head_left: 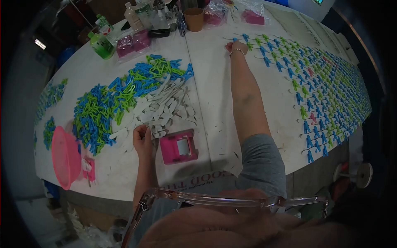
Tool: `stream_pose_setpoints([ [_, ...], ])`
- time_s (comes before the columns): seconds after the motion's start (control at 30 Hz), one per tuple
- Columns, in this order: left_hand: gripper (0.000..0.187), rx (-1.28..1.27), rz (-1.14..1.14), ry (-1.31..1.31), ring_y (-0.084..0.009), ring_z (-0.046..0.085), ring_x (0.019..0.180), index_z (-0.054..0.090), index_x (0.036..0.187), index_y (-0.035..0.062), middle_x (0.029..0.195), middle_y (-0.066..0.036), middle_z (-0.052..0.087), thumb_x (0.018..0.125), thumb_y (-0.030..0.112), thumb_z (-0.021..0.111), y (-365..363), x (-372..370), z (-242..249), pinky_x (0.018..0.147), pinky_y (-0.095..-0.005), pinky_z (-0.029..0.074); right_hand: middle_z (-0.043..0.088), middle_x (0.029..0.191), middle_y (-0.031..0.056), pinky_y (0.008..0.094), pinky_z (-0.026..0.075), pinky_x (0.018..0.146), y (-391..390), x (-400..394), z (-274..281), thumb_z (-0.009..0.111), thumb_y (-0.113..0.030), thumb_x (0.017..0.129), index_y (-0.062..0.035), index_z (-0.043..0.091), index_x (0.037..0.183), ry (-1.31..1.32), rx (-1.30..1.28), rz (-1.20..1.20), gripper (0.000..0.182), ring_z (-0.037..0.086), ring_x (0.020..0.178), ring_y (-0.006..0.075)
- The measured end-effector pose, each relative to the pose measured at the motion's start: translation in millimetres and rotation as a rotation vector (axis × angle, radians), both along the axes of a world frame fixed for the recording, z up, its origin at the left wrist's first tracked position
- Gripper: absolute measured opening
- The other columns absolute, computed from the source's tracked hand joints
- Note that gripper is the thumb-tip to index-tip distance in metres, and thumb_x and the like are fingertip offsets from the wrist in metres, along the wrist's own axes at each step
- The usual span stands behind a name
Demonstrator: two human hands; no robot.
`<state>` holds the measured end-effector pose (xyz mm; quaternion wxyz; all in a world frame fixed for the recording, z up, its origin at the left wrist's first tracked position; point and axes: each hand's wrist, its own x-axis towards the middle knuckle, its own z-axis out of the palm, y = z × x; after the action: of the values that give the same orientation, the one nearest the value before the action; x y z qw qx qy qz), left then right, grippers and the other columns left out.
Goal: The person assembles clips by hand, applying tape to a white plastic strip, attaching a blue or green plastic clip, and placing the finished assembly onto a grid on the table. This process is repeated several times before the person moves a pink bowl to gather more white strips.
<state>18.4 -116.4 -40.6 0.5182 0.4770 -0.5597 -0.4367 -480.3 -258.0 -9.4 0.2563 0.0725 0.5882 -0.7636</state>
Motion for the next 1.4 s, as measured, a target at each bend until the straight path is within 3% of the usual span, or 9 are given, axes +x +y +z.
stream_pose_setpoints([
  [0.3, 0.014, -0.026, -0.037, 0.011, -0.0046, 0.043, 0.072, 0.056, 0.098, 0.0031, 0.083, 0.003, 0.052, 0.086, 0.001, 0.062, -1.9, 2.7, -1.8, 0.067, -0.0183, 0.037, 0.064, 0.068, 0.0177, 0.0333, 0.058, 0.043, 1.7, 1.7, -2.4, 0.054, -0.008, 0.09, 0.0101, 0.06, 0.078, -0.012, -0.017, 0.036, 0.023, 0.063, 0.049, 0.0223],
  [0.4, 0.015, -0.012, -0.026, -0.029, -0.0048, 0.045, 0.073, 0.056, 0.099, 0.003, 0.084, 0.003, 0.053, 0.086, 0.001, 0.062, -2.6, 4.1, -4.2, 0.068, -0.0184, 0.038, 0.067, 0.074, 0.018, 0.0395, 0.059, 0.052, 2.6, 3.7, -16.4, 0.057, -0.015, 0.089, 0.0055, 0.064, 0.082, 0.109, 0.071, 0.095, 0.023, 0.066, 0.059, 0.0269],
  [0.47, 0.015, -0.022, -0.048, -0.016, -0.0049, 0.046, 0.074, 0.056, 0.099, 0.003, 0.085, 0.002, 0.053, 0.086, 0.002, 0.062, -3.3, 5.4, -3.7, 0.069, -0.0187, 0.038, 0.068, 0.087, 0.0164, 0.0463, 0.056, 0.067, 13.1, 11.9, -25.6, 0.059, -0.024, 0.086, -0.0023, 0.068, 0.091, 0.956, 0.584, 0.249, 0.024, 0.066, 0.079, 0.0316],
  [0.57, 0.015, -0.033, -0.057, -0.04, -0.0049, 0.047, 0.075, 0.055, 0.099, 0.003, 0.085, 0.002, 0.054, 0.086, 0.002, 0.062, -5.2, 7.8, -7.1, 0.07, -0.0188, 0.039, 0.064, 0.102, 0.0136, 0.0469, 0.05, 0.079, 41.1, 29.1, -19.6, 0.06, -0.032, 0.083, -0.0099, 0.069, 0.098, 1.388, 0.959, 0.241, 0.028, 0.059, 0.096, 0.033],
  [0.67, 0.013, -0.002, -0.055, -0.003, -0.0051, 0.048, 0.076, 0.056, 0.099, 0.0029, 0.086, 0.002, 0.054, 0.087, 0.002, 0.062, -0.4, 1.8, 1.2, 0.071, -0.0189, 0.039, 0.057, 0.119, 0.0143, 0.0428, 0.05, 0.084, 58.6, 25.5, -14.4, 0.059, -0.033, 0.084, -0.0122, 0.066, 0.107, 1.391, 1.125, 0.412, 0.033, 0.052, 0.108, 0.0331],
  [1.0, 0.013, -0.021, -0.045, -0.088, -0.0053, 0.047, 0.075, 0.056, 0.099, 0.0028, 0.086, 0.002, 0.054, 0.087, 0.002, 0.061, -1.0, 1.7, 0.8, 0.071, -0.0189, 0.039, 0.061, 0.109, 0.0102, 0.0432, 0.047, 0.084, 54.7, 25.3, -12.8, 0.058, -0.037, 0.084, -0.0127, 0.068, 0.105, 1.4, 1.138, 0.368, 0.033, 0.054, 0.103, 0.0299],
  [1.13, 0.015, -0.028, -0.049, -0.088, -0.0065, 0.049, 0.076, 0.057, 0.1, 0.0027, 0.087, 0.001, 0.055, 0.086, 0.003, 0.062, -0.1, 4.0, 0.4, 0.071, -0.0204, 0.041, 0.057, 0.122, 0.0133, 0.0449, 0.049, 0.086, 53.9, 20.0, -16.1, 0.055, -0.045, 0.085, -0.0143, 0.063, 0.117, 1.392, 1.198, 0.443, 0.045, 0.054, 0.108, 0.035],
  [1.3, 0.017, -0.067, -0.029, -0.107, -0.0094, 0.054, 0.08, 0.058, 0.101, 0.0025, 0.087, -0.002, 0.058, 0.085, 0.007, 0.065, -2.7, 7.6, -3.3, 0.073, -0.0235, 0.046, 0.054, 0.127, 0.0159, 0.0468, 0.047, 0.089, 71.1, 36.9, -20.8, 0.058, -0.048, 0.082, -0.011, 0.061, 0.118, 1.427, 1.137, 0.486, 0.052, 0.055, 0.107, 0.0386],
  [1.4, 0.019, -0.062, -0.033, -0.121, -0.0101, 0.054, 0.079, 0.058, 0.101, 0.002, 0.087, -0.003, 0.058, 0.085, 0.008, 0.065, -2.9, 6.4, -3.3, 0.073, -0.0238, 0.046, 0.059, 0.117, 0.0165, 0.0467, 0.047, 0.086, 75.9, 54.1, -35.7, 0.061, -0.036, 0.082, -0.0069, 0.064, 0.111, 1.561, 0.876, 0.347, 0.041, 0.057, 0.1, 0.0379],
])
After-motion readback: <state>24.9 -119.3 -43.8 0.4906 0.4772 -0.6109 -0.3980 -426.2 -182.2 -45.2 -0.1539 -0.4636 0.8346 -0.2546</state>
